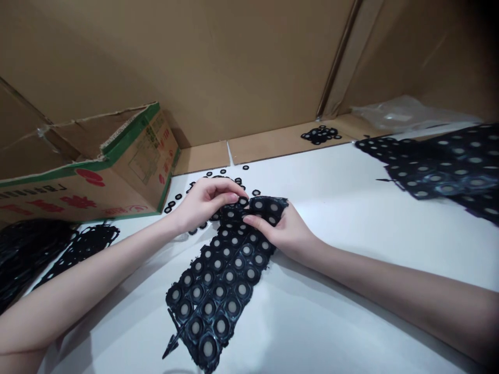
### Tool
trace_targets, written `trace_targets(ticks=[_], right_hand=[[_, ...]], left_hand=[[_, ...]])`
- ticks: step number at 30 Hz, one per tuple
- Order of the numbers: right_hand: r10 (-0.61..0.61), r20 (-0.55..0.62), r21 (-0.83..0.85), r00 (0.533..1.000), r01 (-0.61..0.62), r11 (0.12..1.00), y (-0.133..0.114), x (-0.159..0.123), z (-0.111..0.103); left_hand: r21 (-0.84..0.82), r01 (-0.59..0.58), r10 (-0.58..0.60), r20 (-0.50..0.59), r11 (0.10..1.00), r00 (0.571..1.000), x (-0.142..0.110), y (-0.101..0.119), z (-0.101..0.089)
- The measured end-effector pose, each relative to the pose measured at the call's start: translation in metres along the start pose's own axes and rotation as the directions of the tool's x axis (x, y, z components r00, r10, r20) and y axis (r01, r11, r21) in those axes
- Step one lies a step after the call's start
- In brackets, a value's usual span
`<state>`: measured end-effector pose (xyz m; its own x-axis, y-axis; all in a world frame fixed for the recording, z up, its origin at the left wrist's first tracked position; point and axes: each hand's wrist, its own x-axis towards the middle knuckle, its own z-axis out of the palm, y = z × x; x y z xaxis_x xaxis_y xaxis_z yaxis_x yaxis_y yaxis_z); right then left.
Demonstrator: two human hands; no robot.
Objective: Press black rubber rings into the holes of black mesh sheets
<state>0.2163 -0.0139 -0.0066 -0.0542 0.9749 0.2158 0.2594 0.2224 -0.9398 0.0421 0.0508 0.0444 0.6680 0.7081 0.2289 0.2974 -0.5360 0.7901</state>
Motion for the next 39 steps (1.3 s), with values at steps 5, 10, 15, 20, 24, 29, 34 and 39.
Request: trace_targets(ticks=[5,10,15,20,24,29,34,39], right_hand=[[0.012,0.007,-0.003,1.000,-0.012,1.000,0.000,0.001,0.000],[0.015,-0.012,0.011,1.000,-0.015,1.000,-0.001,0.001,0.001],[0.003,-0.032,0.101,0.999,0.000,0.995,-0.002,-0.001,0.002],[0.017,-0.075,0.111,0.997,-0.008,0.994,-0.002,0.000,0.002],[0.031,-0.061,0.053,0.998,-0.028,0.998,-0.001,0.001,0.002],[0.008,-0.045,0.001,0.999,-0.007,1.000,0.000,0.000,0.002],[0.011,-0.034,0.015,0.999,-0.011,1.000,-0.001,-0.001,0.002],[0.038,-0.043,0.116,0.998,-0.033,0.993,-0.002,-0.001,0.003]], left_hand=[[0.024,-0.030,0.033,-0.110,0.999,0.993,0.001,0.003,0.005],[0.010,-0.032,0.034,-0.263,0.999,0.964,0.004,0.003,0.012],[-0.078,-0.034,0.004,-0.353,0.996,0.936,0.010,-0.003,0.006],[-0.048,-0.075,0.065,-0.186,0.996,0.980,0.001,0.001,-0.004],[0.229,-0.245,0.267,-0.067,0.942,0.962,-0.007,0.008,-0.003],[0.262,-0.172,0.187,-0.032,0.950,0.982,-0.002,0.013,0.004],[-0.162,0.126,-0.142,-0.089,0.979,0.986,0.006,0.008,0.002],[-0.315,0.048,-0.184,-0.418,0.948,0.890,0.013,-0.008,-0.011]])
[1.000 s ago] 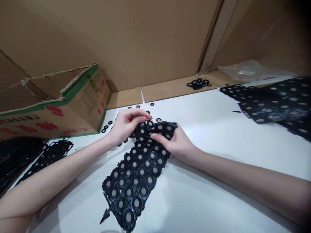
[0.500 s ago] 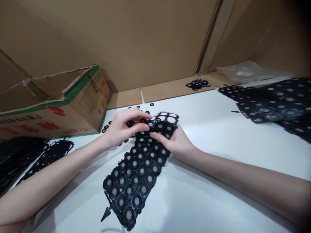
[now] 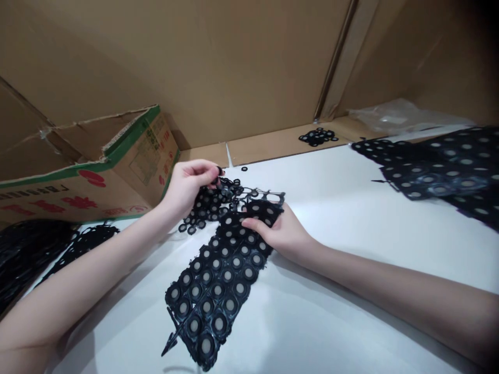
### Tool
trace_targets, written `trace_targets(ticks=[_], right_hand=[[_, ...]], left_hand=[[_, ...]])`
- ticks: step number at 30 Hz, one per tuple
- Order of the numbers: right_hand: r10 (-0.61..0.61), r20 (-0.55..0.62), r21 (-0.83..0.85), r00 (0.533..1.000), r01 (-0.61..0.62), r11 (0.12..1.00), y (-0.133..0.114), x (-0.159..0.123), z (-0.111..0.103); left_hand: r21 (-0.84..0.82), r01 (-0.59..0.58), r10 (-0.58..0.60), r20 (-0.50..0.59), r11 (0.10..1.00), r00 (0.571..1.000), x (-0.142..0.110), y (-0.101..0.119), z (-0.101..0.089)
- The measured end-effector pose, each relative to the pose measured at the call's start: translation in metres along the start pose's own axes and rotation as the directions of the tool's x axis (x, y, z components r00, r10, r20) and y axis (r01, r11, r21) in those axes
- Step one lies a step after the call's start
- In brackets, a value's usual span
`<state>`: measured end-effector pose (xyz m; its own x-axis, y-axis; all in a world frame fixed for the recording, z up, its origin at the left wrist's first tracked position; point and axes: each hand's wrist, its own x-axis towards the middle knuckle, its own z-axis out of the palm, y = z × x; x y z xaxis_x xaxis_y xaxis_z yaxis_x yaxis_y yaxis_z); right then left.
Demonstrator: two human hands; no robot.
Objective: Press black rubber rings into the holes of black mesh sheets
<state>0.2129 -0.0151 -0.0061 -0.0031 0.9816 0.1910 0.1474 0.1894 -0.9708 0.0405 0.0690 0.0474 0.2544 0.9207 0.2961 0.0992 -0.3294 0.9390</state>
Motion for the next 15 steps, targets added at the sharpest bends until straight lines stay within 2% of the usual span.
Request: trace_targets(ticks=[2,3,4,6,8,10,12,13,15], right_hand=[[0.055,-0.012,-0.006,0.998,-0.055,0.998,0.000,0.000,0.000],[0.076,-0.011,-0.011,0.997,-0.077,0.997,0.000,0.001,0.000],[0.088,-0.004,-0.008,0.996,-0.088,0.996,-0.001,0.001,-0.001],[0.090,0.019,0.016,0.996,-0.091,0.996,-0.002,0.001,-0.002],[0.085,0.036,0.036,0.996,-0.086,0.996,-0.003,0.002,-0.003],[0.085,0.044,0.038,0.995,-0.087,0.995,-0.003,0.002,-0.003],[0.081,0.053,0.048,0.995,-0.084,0.995,-0.002,0.002,-0.003],[0.079,0.054,0.058,0.995,-0.083,0.995,-0.002,0.002,-0.003],[0.078,0.054,0.071,0.996,-0.082,0.994,-0.001,0.002,-0.003]], left_hand=[[0.104,-0.070,0.076,-0.054,0.992,0.996,0.006,-0.004,-0.009],[0.212,-0.106,0.117,-0.039,0.971,0.992,0.008,-0.005,-0.015],[0.336,-0.147,0.153,0.009,0.930,0.988,0.010,-0.007,-0.020],[0.565,-0.244,0.188,0.156,0.788,0.970,0.011,-0.009,-0.028],[0.700,-0.325,0.171,0.283,0.636,0.944,0.009,-0.010,-0.032],[0.748,-0.361,0.175,0.320,0.557,0.931,0.005,-0.008,-0.030],[0.729,-0.408,0.275,0.303,0.550,0.912,-0.002,-0.002,-0.023],[0.696,-0.455,0.351,0.300,0.556,0.887,-0.006,0.001,-0.018],[0.587,-0.590,0.481,0.353,0.554,0.802,-0.014,0.009,-0.005]])
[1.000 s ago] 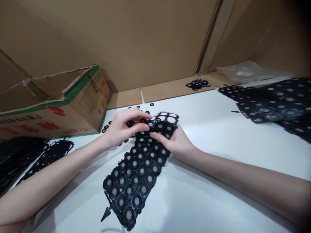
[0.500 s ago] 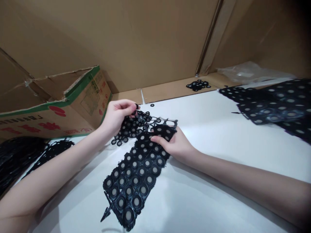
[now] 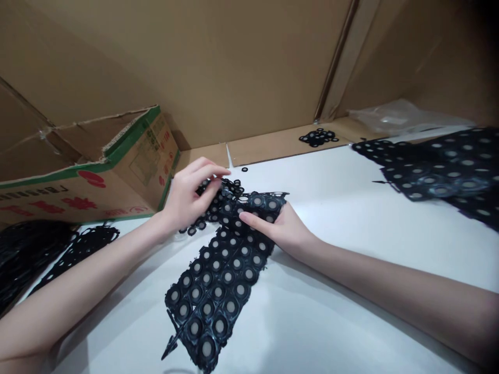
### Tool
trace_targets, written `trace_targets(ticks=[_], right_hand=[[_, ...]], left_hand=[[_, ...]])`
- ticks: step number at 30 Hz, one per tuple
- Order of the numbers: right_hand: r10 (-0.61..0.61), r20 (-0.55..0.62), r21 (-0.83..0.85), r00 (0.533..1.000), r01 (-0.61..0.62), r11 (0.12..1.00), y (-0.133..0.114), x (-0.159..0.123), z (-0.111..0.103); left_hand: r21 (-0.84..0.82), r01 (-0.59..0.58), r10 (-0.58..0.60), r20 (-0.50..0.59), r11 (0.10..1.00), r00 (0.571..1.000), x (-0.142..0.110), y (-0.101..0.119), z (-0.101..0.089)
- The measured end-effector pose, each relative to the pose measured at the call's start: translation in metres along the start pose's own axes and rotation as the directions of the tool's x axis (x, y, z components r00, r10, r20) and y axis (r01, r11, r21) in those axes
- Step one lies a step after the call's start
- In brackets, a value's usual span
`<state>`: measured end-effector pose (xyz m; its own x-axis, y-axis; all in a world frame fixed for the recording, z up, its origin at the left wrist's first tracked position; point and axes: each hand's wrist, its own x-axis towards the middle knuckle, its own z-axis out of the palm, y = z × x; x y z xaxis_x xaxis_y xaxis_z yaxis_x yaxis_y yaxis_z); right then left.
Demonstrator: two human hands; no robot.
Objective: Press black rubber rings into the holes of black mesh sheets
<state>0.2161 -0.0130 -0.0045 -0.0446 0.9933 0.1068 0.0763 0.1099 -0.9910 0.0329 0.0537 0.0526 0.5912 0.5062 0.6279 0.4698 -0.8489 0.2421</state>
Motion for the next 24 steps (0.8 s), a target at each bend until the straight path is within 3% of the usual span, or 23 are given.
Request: trace_targets(ticks=[2,4,8,14,24], right_hand=[[-0.022,0.005,-0.006,1.000,0.022,1.000,0.001,0.001,0.000],[-0.087,0.022,-0.032,0.996,0.088,0.996,0.002,0.001,-0.001],[-0.161,0.091,-0.124,0.983,0.172,0.977,0.005,0.001,-0.001],[-0.196,0.173,-0.196,0.965,0.229,0.953,0.005,-0.002,0.000],[-0.179,0.150,-0.214,0.972,0.209,0.954,0.002,-0.003,0.002]], left_hand=[[-0.097,-0.178,0.182,0.038,0.979,0.983,0.002,0.015,0.006],[-0.138,-0.281,0.292,0.062,0.950,0.955,0.003,0.025,0.015],[-0.121,-0.341,0.349,0.053,0.932,0.935,0.003,0.027,0.032],[-0.177,-0.263,0.282,0.089,0.948,0.955,0.003,0.031,0.034],[-0.426,0.009,0.068,0.165,0.905,0.984,0.010,0.036,0.030]])
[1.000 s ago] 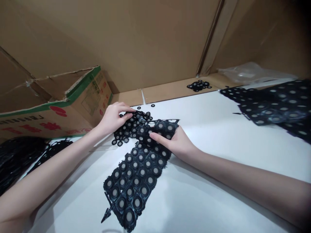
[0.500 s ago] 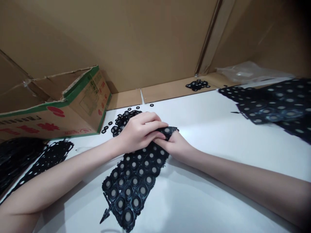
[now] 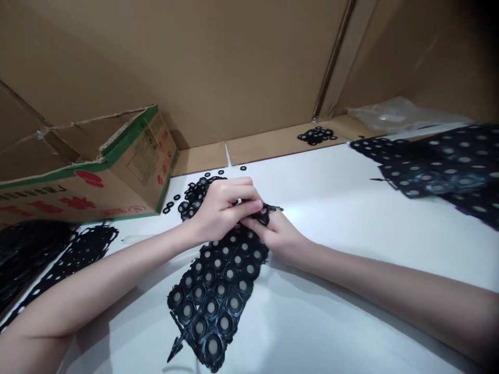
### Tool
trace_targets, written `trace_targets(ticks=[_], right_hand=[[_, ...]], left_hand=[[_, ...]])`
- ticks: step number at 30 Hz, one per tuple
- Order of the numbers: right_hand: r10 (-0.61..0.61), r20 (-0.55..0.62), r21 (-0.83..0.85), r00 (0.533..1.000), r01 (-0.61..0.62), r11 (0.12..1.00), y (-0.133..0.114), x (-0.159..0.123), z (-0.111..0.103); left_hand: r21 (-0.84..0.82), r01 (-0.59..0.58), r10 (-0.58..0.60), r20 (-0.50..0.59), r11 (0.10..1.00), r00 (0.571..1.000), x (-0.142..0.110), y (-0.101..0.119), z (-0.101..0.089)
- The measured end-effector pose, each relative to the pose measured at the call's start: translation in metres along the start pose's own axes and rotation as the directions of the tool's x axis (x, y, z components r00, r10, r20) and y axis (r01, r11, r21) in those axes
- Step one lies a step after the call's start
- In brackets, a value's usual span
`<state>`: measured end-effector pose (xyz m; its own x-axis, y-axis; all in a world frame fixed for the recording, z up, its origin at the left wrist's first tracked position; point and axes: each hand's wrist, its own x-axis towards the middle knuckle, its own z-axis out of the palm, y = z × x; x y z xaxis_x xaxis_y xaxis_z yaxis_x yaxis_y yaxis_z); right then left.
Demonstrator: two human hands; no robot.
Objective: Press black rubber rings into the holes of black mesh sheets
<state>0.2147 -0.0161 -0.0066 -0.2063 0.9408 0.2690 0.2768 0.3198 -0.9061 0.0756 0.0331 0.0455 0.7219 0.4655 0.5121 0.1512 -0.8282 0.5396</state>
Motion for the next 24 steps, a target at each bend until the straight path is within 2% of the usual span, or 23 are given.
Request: trace_targets(ticks=[6,8,11,14,16,18,20,22,24], right_hand=[[-0.015,0.007,-0.051,1.000,0.015,0.999,-0.001,-0.002,0.001],[-0.020,0.002,-0.047,1.000,0.020,0.999,0.000,-0.002,0.001],[0.016,-0.007,0.025,1.000,-0.016,1.000,0.000,-0.001,0.002],[0.035,-0.007,0.058,0.999,-0.035,0.998,0.001,-0.001,0.001],[0.038,0.016,0.035,0.999,-0.039,0.999,0.001,-0.001,0.001],[0.038,0.031,-0.005,0.999,-0.038,0.999,0.002,-0.001,0.000],[0.012,0.029,-0.044,0.999,-0.011,0.999,0.002,-0.001,-0.001],[-0.018,0.020,-0.061,1.000,0.019,0.998,0.003,0.000,-0.001],[-0.051,0.023,-0.036,0.998,0.051,0.998,0.003,0.000,-0.001]], left_hand=[[-0.004,0.084,-0.084,-0.013,0.996,0.996,0.003,0.000,0.002],[0.016,0.081,-0.081,-0.009,0.997,0.997,0.004,-0.001,0.003],[0.064,-0.033,0.031,0.026,0.997,0.999,0.004,-0.003,0.000],[0.151,-0.179,0.171,0.063,0.972,0.983,0.003,-0.004,-0.003],[0.175,-0.192,0.184,0.059,0.966,0.981,0.002,-0.002,-0.002],[0.120,-0.107,0.107,0.013,0.987,0.994,0.002,0.000,0.000],[0.015,0.035,-0.034,-0.076,0.999,0.997,0.004,0.000,0.004],[-0.099,0.176,-0.193,-0.191,0.979,0.962,0.007,-0.003,0.007],[-0.233,0.266,-0.329,-0.301,0.936,0.895,0.011,-0.012,0.006]])
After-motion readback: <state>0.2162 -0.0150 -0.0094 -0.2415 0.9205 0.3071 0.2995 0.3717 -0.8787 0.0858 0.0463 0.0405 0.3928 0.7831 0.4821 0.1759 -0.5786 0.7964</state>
